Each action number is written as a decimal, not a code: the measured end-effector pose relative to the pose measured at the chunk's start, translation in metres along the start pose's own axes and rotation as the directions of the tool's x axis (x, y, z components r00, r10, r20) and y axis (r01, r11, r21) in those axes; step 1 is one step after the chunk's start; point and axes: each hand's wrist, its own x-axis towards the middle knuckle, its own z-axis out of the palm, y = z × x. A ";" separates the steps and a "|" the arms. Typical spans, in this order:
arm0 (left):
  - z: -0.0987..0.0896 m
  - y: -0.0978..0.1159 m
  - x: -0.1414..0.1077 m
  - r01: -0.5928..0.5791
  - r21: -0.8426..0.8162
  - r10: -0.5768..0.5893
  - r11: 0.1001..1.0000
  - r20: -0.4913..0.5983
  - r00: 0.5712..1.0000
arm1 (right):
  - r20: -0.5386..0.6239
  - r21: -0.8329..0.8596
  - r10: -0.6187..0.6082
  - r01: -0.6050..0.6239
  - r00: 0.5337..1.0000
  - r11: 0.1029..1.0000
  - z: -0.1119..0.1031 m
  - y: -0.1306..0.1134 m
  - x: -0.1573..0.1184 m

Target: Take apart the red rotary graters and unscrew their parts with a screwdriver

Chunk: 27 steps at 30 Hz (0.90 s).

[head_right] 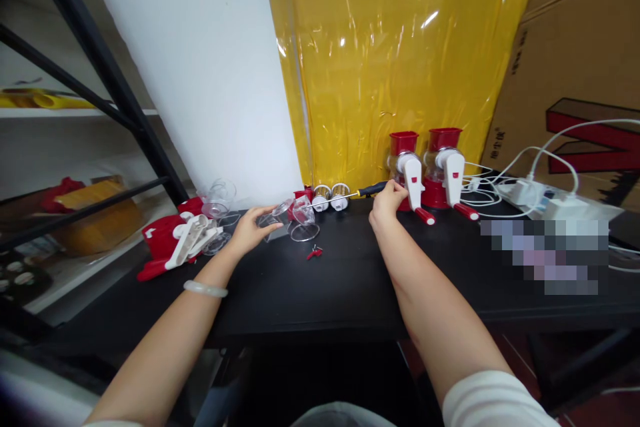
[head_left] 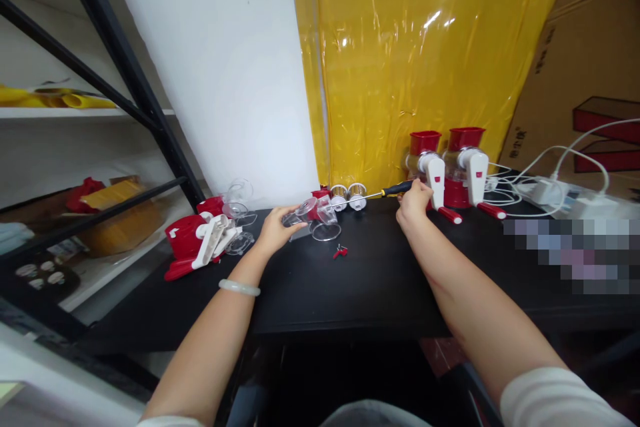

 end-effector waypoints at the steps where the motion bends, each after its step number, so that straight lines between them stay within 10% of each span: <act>1: 0.000 0.000 0.000 0.000 0.000 0.000 1.000 0.000 1.000 | -0.028 -0.007 -0.011 0.011 1.000 1.000 0.000 0.000 0.001; 27: 0.001 -0.002 0.000 -0.026 0.012 0.026 1.000 -0.006 1.000 | -0.288 -0.124 -0.202 0.173 0.936 0.977 -0.001 -0.002 0.001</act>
